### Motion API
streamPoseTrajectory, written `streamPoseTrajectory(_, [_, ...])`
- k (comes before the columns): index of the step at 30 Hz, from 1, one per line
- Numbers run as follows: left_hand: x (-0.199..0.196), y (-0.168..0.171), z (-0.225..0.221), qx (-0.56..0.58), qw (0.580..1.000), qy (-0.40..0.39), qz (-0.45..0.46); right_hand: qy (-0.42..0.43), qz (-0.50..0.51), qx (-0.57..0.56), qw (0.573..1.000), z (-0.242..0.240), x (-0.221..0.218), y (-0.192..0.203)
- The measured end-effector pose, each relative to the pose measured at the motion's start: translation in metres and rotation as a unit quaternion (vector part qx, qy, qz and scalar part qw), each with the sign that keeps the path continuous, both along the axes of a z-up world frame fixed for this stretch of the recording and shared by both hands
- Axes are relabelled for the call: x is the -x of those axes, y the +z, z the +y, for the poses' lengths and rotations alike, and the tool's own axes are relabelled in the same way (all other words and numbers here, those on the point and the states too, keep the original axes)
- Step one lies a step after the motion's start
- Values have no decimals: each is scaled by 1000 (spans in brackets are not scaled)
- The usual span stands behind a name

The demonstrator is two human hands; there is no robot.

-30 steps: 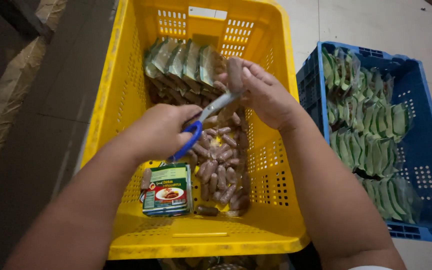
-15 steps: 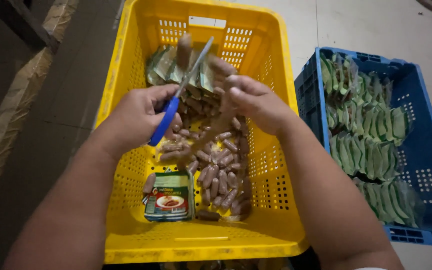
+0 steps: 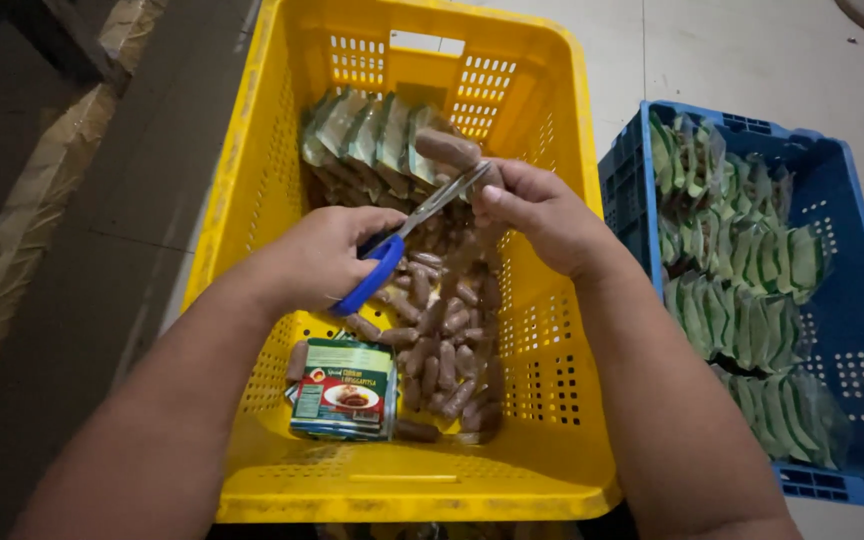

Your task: Manually packing small sausages into plastic bags and using scissors to trim or separate the bags.

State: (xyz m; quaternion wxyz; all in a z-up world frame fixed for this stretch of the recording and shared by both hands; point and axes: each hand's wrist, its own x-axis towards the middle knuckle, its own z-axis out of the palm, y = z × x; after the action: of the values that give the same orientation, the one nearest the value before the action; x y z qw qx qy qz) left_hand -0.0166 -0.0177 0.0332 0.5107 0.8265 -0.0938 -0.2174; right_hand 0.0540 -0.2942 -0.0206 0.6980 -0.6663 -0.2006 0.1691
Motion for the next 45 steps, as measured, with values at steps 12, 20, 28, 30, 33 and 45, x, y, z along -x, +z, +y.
streamPoseTrajectory(12, [-1, -5, -1, -156, 980, -50, -112, 28, 14, 4, 1000, 9, 10, 13])
streamPoseTrajectory(20, [-7, -12, 2, -251, 954, -58, -154, -137, 43, 7, 990, -9, -18, -14])
streamPoseTrajectory(28, [-3, -23, -23, -349, 909, -121, -192, -146, 8, 16, 989, 17, 4, 11])
streamPoseTrajectory(30, [-4, -34, -27, -358, 893, -124, -245, -130, 9, 5, 991, 25, 13, 23])
streamPoseTrajectory(33, [-5, -45, -28, -366, 879, -126, -278, -113, -2, -1, 994, 19, 3, 6])
streamPoseTrajectory(45, [2, -25, -30, -312, 916, -107, -230, -165, 48, 11, 985, 20, 5, 21])
